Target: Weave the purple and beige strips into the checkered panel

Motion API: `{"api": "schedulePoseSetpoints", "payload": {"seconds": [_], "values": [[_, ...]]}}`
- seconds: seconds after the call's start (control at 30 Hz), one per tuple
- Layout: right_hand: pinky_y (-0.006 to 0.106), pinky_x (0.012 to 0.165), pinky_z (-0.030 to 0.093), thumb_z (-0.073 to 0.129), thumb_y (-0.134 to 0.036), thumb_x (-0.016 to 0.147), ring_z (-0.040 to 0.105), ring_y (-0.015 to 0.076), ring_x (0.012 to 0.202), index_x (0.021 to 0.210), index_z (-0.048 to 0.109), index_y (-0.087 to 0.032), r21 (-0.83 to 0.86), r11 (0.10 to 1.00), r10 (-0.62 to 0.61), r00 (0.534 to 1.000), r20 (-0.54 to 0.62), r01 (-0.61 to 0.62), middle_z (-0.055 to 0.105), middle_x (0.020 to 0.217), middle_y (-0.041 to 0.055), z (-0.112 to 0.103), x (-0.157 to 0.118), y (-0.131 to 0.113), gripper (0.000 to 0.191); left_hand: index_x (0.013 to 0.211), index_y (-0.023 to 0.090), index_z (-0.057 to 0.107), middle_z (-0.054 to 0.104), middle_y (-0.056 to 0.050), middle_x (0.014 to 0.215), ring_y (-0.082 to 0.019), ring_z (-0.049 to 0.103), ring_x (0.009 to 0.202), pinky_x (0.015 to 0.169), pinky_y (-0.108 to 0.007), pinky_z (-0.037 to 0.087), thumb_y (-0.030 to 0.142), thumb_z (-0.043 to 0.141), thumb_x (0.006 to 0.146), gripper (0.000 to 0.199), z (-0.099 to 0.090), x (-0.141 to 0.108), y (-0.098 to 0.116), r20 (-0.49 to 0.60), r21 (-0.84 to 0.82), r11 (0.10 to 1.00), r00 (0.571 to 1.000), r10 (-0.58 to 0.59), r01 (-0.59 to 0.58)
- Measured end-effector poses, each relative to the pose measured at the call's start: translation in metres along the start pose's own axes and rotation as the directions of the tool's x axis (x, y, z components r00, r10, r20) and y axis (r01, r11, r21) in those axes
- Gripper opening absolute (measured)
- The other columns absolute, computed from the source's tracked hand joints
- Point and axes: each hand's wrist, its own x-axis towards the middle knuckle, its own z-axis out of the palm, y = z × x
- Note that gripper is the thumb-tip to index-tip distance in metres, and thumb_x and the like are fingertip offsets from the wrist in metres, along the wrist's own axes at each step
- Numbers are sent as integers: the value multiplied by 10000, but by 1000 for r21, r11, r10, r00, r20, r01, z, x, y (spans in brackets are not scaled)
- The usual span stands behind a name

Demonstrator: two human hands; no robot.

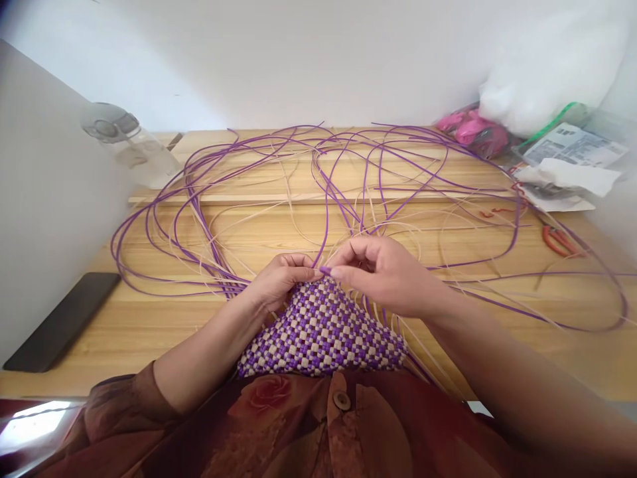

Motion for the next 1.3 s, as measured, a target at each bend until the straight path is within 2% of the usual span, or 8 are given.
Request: {"api": "schedulePoseSetpoints", "payload": {"seconds": [0.1,0.2,0.4,0.63,0.9,1.13,1.2,1.3], "values": [[341,930,494,663,-325,855,632,231,1088,811,651,-174,-40,993,-105,982,154,113,701,1045,79,-5,-17,-13,158,605,150,603,561,34,507,-72,433,443,486,-229,273,251,805,530,238,1,1,0,-9,-13,1000,1000,-16,16],[345,939,492,647,-308,874,634,222,1093,802,632,-164,12,990,-138,953,268,140,700,1062,86,-4,-17,-13,162,609,151,613,579,29,527,-75,450,457,495,-227,294,242,804,532,225,1,0,0,-8,-22,1000,1000,9,-9],[233,620,459,664,-323,851,592,115,682,849,665,-138,11,995,-97,995,-3,97,668,774,39,4,10,15,185,633,150,642,580,27,536,-72,433,451,491,-229,281,287,828,545,248,0,-2,2,-5,20,1000,1000,13,-13],[230,563,457,670,-318,803,583,108,592,867,665,-121,53,999,3,999,-52,0,662,688,28,9,22,25,208,645,163,633,558,41,548,-67,428,469,500,-226,277,324,844,567,277,-5,1,-1,24,59,997,998,50,-51],[260,684,466,595,-215,856,649,137,709,1074,650,-176,-256,956,-163,985,-55,144,715,801,16,16,21,9,228,656,156,654,555,33,551,-75,431,499,516,-228,275,286,827,559,237,-4,-1,2,29,67,996,998,55,-57],[344,777,428,522,-199,883,608,215,859,868,686,-148,-723,665,-294,955,-24,187,679,898,95,32,23,-11,172,659,139,663,544,44,564,-55,372,491,514,-217,255,259,742,592,159,2,-3,1,9,106,985,991,135,-135],[361,826,443,543,-239,881,601,234,926,817,665,-148,-685,694,-318,948,-13,223,672,939,104,25,25,-25,165,643,143,649,526,48,551,-56,371,487,507,-217,252,265,728,605,150,2,-3,0,8,139,977,987,160,-160],[330,806,497,499,-333,940,637,206,919,867,684,-174,-412,877,-228,969,93,246,697,949,61,0,30,-53,255,614,157,618,503,50,513,-63,369,451,476,-223,236,296,740,606,185,2,-1,-3,-31,192,974,991,128,-120]]}}
